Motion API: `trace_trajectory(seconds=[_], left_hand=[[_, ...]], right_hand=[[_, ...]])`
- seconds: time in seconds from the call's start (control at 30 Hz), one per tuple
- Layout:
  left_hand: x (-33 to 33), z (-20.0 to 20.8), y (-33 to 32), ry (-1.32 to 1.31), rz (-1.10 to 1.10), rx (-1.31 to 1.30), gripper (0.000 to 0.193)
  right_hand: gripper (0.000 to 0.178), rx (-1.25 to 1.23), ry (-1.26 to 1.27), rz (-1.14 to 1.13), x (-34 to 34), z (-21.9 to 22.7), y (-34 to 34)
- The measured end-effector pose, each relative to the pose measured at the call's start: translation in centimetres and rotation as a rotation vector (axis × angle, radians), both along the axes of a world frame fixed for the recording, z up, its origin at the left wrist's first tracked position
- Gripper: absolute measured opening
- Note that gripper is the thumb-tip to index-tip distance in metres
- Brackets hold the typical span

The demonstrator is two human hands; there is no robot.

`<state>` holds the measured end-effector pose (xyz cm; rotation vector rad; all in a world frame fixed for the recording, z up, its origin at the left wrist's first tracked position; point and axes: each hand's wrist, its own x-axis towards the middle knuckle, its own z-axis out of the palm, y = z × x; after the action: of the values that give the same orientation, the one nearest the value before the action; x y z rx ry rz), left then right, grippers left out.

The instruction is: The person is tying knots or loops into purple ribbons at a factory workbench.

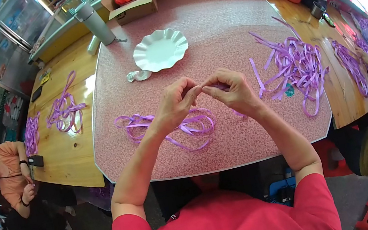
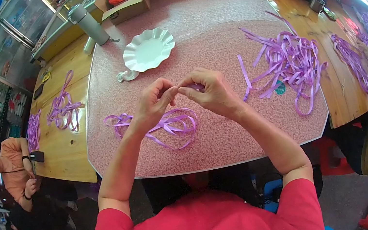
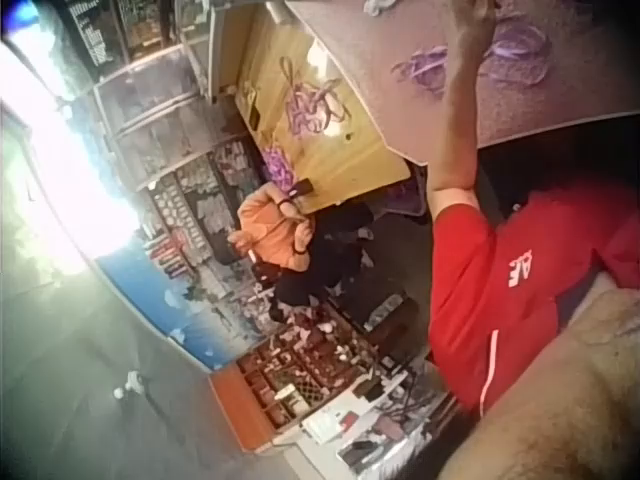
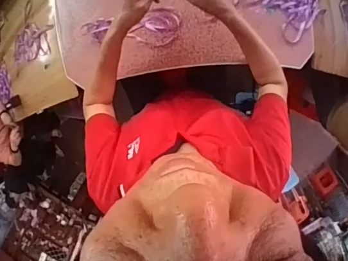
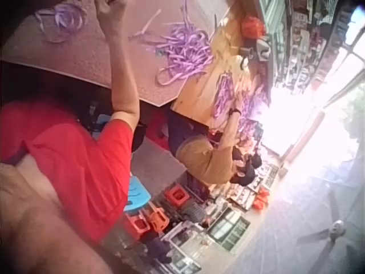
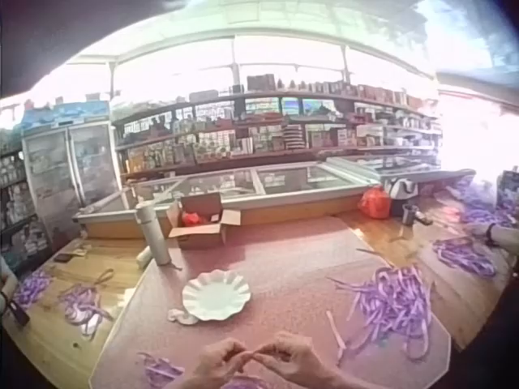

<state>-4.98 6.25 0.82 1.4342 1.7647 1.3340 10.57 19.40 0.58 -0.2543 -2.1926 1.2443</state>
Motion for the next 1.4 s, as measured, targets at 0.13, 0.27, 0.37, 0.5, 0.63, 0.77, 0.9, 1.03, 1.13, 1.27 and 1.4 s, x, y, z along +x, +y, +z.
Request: trace_trajectory(seconds=[0.13, 0.27, 0.37, 0.5, 0.63, 0.77, 0.9, 1.03, 1.13, 1.27, 1.4], left_hand=[[-2.9, -0.6, 2.1, 0.152, 0.041, -0.116, 0.026], [-9.9, -4.7, 4.2, 1.195, 0.414, 0.072, 0.055], [-12.5, -5.6, 4.8, 1.079, 0.332, -0.354, 0.071], [-10.8, -4.5, 5.4, 1.131, 0.326, -0.276, 0.066], [-5.5, -1.9, 4.0, 0.939, 0.181, 0.13, 0.056], [-2.1, -1.0, 3.2, 0.574, -0.043, 0.104, 0.038], [0.1, -1.4, 3.1, 0.282, -0.05, 0.148, 0.028], [0.3, -2.0, 2.9, 0.148, -0.062, 0.205, 0.022], [0.2, -2.2, 2.8, 0.156, -0.086, 0.256, 0.023], [0.2, -2.6, 2.7, 0.096, -0.048, 0.27, 0.023], [0.2, -2.6, 2.7, 0.147, -0.074, 0.276, 0.023]], right_hand=[[0.01, -0.022, -0.015, -0.13, -0.3, -2.7, 1.2], [0.011, -0.105, -0.007, -0.224, -0.8, -3.7, 1.7], [0.011, -0.057, -0.002, -0.219, -0.7, -3.7, 1.8], [0.013, -0.2, -0.017, -0.24, -0.1, -4.3, 2.4], [0.018, -0.585, -0.098, -0.11, 0.2, -2.5, 2.5], [0.02, -0.997, -0.08, 0.115, 0.5, -2.1, 2.3], [0.02, -1.116, -0.067, 0.157, 0.8, -2.4, 2.7], [0.018, -1.178, -0.091, 0.183, 0.8, -2.4, 2.7], [0.018, -1.202, -0.12, 0.214, 0.8, -2.9, 2.9], [0.019, -1.198, -0.18, 0.207, 0.7, -2.7, 2.8], [0.019, -1.194, -0.191, 0.19, 0.7, -2.7, 2.7]])
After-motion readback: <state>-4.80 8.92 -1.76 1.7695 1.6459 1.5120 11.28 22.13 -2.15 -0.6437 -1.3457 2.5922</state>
